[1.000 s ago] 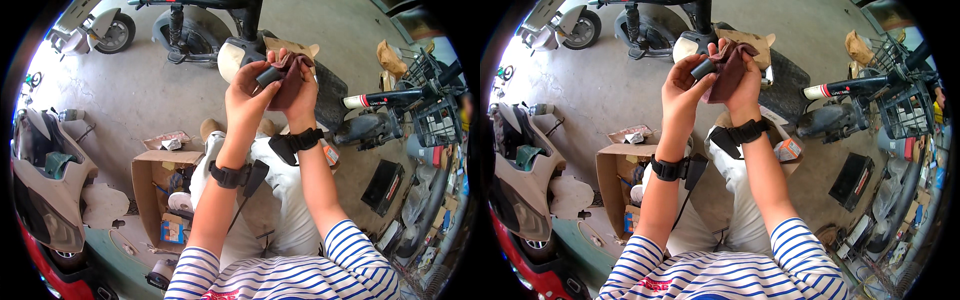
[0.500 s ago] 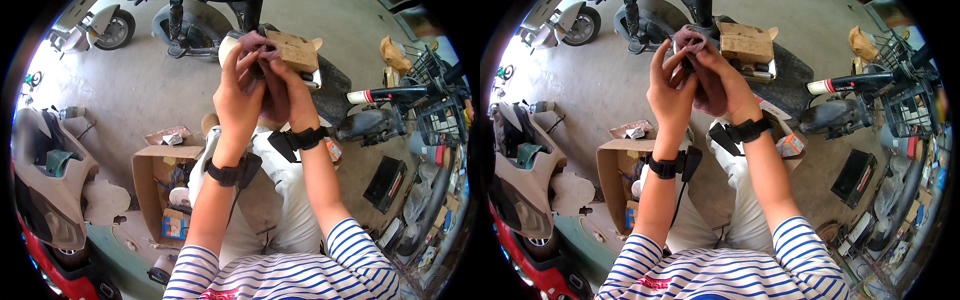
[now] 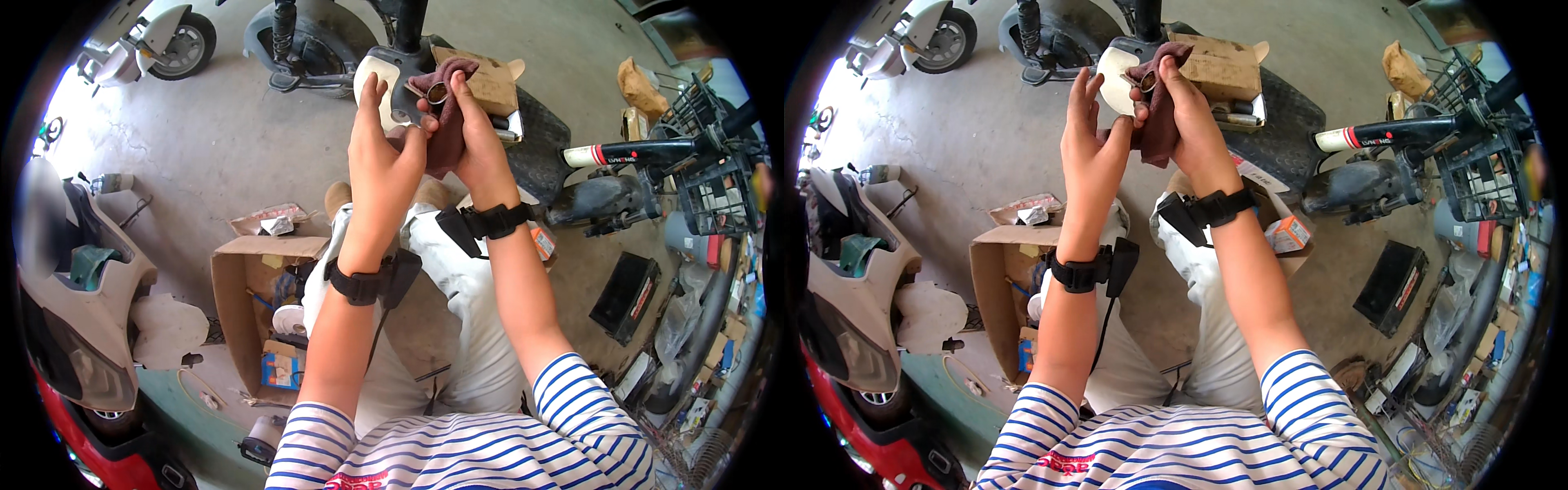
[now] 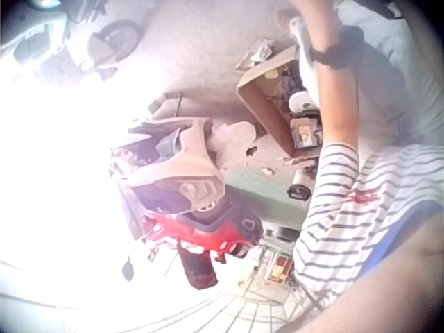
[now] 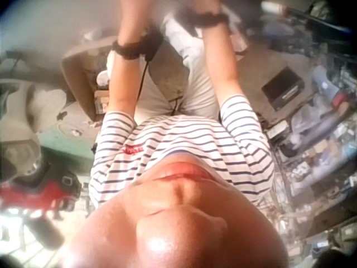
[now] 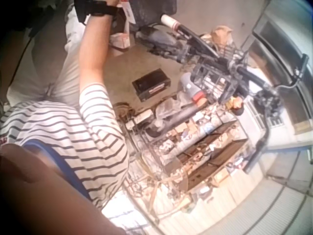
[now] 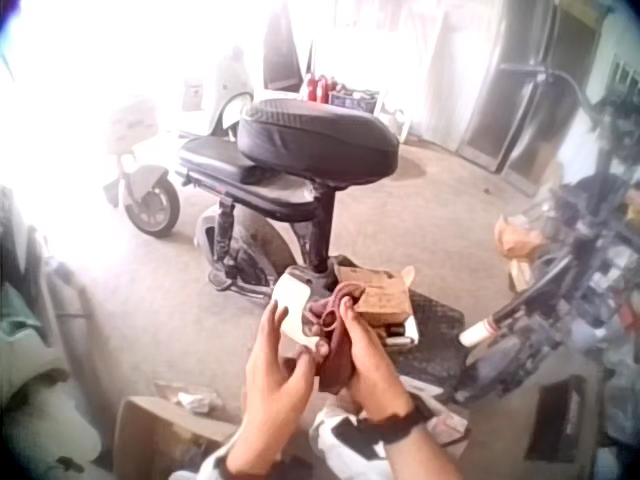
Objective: The person cleans a brake pad and other small mechanical components by hand with a cloth while sitting among various parts and vehicles.
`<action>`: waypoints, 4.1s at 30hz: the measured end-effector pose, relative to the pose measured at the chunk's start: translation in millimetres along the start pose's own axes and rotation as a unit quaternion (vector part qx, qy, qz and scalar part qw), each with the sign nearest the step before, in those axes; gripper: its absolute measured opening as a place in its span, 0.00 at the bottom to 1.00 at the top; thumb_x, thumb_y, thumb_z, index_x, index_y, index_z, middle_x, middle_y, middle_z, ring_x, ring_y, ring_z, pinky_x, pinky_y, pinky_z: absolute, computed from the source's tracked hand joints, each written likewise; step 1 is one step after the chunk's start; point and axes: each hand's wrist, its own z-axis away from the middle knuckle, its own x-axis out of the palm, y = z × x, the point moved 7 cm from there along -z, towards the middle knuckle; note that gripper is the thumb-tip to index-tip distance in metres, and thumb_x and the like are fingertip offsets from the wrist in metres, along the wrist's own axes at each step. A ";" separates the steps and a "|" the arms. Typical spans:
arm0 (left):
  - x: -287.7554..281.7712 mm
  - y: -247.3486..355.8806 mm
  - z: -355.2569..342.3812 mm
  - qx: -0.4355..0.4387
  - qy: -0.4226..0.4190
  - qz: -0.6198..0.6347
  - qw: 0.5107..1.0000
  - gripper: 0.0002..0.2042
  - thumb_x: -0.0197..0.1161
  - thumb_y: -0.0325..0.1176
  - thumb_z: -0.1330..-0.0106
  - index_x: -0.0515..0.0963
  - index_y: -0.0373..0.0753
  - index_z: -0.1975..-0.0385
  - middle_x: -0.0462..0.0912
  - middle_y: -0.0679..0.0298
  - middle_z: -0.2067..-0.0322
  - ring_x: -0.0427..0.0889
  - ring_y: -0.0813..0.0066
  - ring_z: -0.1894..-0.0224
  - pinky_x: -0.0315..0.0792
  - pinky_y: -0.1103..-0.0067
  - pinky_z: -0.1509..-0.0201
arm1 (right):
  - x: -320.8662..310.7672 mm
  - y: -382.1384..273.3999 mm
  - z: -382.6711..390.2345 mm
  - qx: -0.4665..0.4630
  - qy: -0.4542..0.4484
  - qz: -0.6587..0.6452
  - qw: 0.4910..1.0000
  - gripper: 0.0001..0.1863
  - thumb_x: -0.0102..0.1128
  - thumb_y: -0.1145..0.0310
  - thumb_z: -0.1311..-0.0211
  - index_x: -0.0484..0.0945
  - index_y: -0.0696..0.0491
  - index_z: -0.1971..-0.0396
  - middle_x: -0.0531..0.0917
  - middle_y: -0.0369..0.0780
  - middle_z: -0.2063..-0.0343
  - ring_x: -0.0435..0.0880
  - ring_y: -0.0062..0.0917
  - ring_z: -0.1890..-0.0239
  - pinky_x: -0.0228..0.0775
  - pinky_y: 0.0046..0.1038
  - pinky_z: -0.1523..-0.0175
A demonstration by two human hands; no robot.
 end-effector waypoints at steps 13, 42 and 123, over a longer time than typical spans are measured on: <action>15.1 3.1 3.4 -0.065 -0.093 -0.007 0.994 0.24 0.63 0.36 0.44 0.70 0.32 0.49 0.78 0.56 0.56 0.76 0.71 0.53 0.68 0.74 0.46 | -6.5 9.1 2.7 0.035 0.032 -0.005 0.999 0.20 0.41 0.48 0.34 0.71 0.50 0.72 0.72 0.34 0.84 0.69 0.19 0.88 0.65 0.23 0.80; 5.1 15.2 2.5 0.060 -0.006 -0.146 0.987 0.17 0.61 0.35 0.40 0.75 0.33 0.53 0.80 0.57 0.57 0.74 0.57 0.49 0.68 0.73 0.48 | -1.4 -17.5 15.7 -0.170 0.136 0.403 0.889 0.34 0.33 0.45 0.32 0.76 0.63 0.68 0.80 0.42 0.74 0.76 0.23 0.69 0.67 0.24 0.60; -12.8 -26.8 -4.2 -0.212 0.055 0.325 0.920 0.17 0.68 0.34 0.44 0.74 0.29 0.60 0.79 0.64 0.65 0.75 0.82 0.64 0.68 0.85 0.56 | 14.6 16.3 15.9 0.034 -0.015 0.138 0.990 0.15 0.53 0.69 0.43 0.76 0.56 0.56 0.77 0.31 0.72 0.73 0.13 0.74 0.64 0.16 0.73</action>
